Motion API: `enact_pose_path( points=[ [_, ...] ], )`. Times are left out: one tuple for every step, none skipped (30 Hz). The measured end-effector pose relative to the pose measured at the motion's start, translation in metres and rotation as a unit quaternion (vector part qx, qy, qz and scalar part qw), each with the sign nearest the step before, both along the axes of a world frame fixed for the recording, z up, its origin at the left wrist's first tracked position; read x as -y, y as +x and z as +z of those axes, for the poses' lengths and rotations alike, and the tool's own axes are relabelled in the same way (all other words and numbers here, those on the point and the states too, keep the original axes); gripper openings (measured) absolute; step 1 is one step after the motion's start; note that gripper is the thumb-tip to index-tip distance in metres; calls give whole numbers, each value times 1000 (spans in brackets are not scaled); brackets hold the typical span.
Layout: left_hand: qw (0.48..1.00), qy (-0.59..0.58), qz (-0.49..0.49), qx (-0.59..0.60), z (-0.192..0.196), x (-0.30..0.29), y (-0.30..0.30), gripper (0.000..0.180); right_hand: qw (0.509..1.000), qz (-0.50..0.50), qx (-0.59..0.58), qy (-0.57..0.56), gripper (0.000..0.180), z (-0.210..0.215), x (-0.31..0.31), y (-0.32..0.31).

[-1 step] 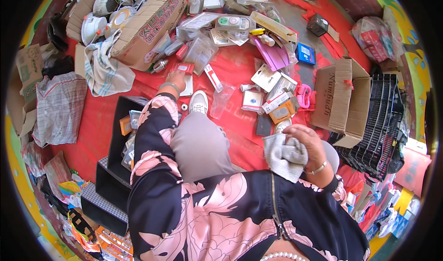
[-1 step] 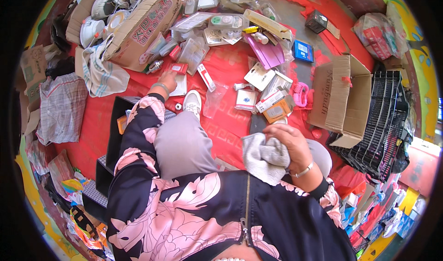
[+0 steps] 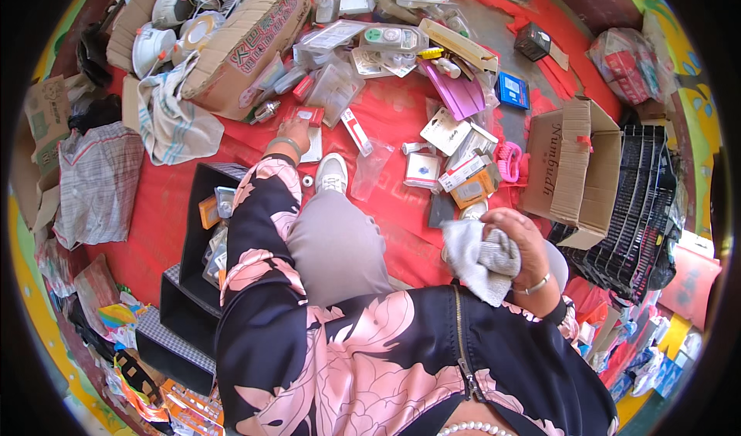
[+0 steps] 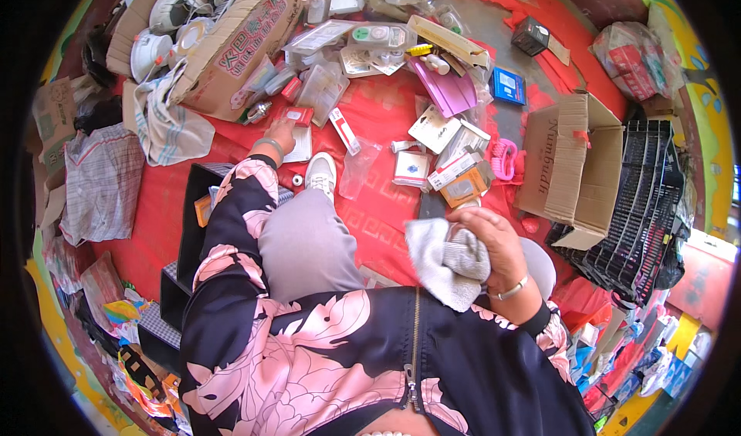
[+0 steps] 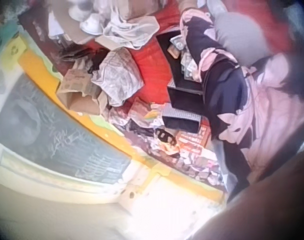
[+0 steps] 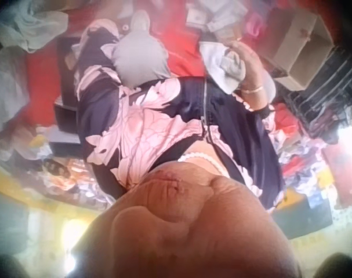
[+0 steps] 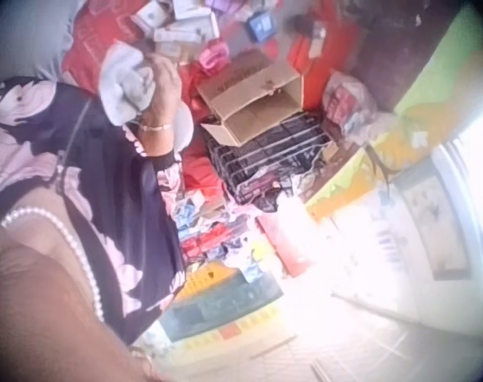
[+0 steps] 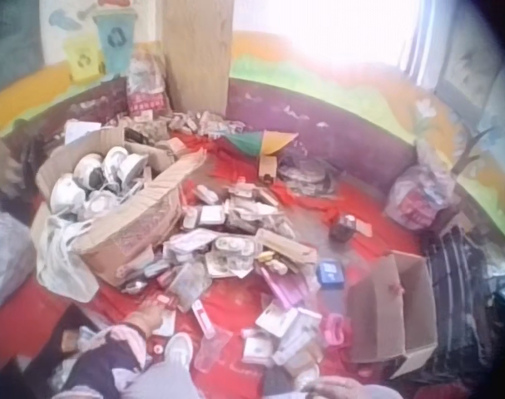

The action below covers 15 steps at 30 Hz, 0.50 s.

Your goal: The person wipes various packaged items, such as boxes, electronics, and small components, using a grey cloth by hand while organizing them on a red surface.

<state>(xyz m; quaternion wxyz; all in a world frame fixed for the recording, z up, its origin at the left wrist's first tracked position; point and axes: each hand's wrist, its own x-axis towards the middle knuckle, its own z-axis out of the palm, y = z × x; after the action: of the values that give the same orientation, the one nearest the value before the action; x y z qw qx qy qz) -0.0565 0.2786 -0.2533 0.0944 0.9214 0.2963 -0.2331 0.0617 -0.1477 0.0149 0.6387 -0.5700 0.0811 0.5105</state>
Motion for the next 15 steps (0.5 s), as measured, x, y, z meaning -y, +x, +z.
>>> enact_pose_path(
  points=[
    [1000,1,7,-16,-12,0,11,46,999,-44,5,-18,19,0,-1,6],
    [999,1,16,-32,-24,0,20,52,998,-51,-1,-19,19,1,-1,14],
    [999,1,16,-32,-35,0,26,53,998,-52,0,-33,19,-2,-2,20],
    [1000,2,-1,-16,-41,-3,32,50,997,-57,-1,-45,20,-6,-3,24],
    [1000,3,-17,0,-46,-7,37,47,997,-53,-6,-52,20,-8,-7,27],
    [999,3,-32,16,-51,-11,40,45,997,-49,-12,-59,20,-9,-13,30],
    [999,3,-38,32,-58,-16,44,47,997,-43,-16,-65,20,-9,-16,32],
    [998,12,-40,36,-64,-18,42,46,997,-39,-18,-71,20,-11,-17,35],
    [998,21,-41,41,-70,-19,40,46,996,-35,-20,-76,20,-14,-19,38],
    [997,35,-42,47,-73,-23,41,46,996,-31,-20,-78,20,-16,-22,43],
    [994,54,-50,80,-75,-22,40,42,996,-24,-16,-85,20,-19,-21,47],
    [996,55,-31,66,-78,-20,41,41,996,-25,-18,-87,20,-21,-21,48],
    [997,57,-11,52,-77,-18,43,39,996,-26,-18,-89,21,-23,-22,48],
    [997,61,5,39,-68,-13,49,38,995,-32,-20,-89,21,-24,-21,49],
    [997,61,35,46,-59,-5,52,39,995,-33,-11,-89,22,-23,-21,49]
  ],
)
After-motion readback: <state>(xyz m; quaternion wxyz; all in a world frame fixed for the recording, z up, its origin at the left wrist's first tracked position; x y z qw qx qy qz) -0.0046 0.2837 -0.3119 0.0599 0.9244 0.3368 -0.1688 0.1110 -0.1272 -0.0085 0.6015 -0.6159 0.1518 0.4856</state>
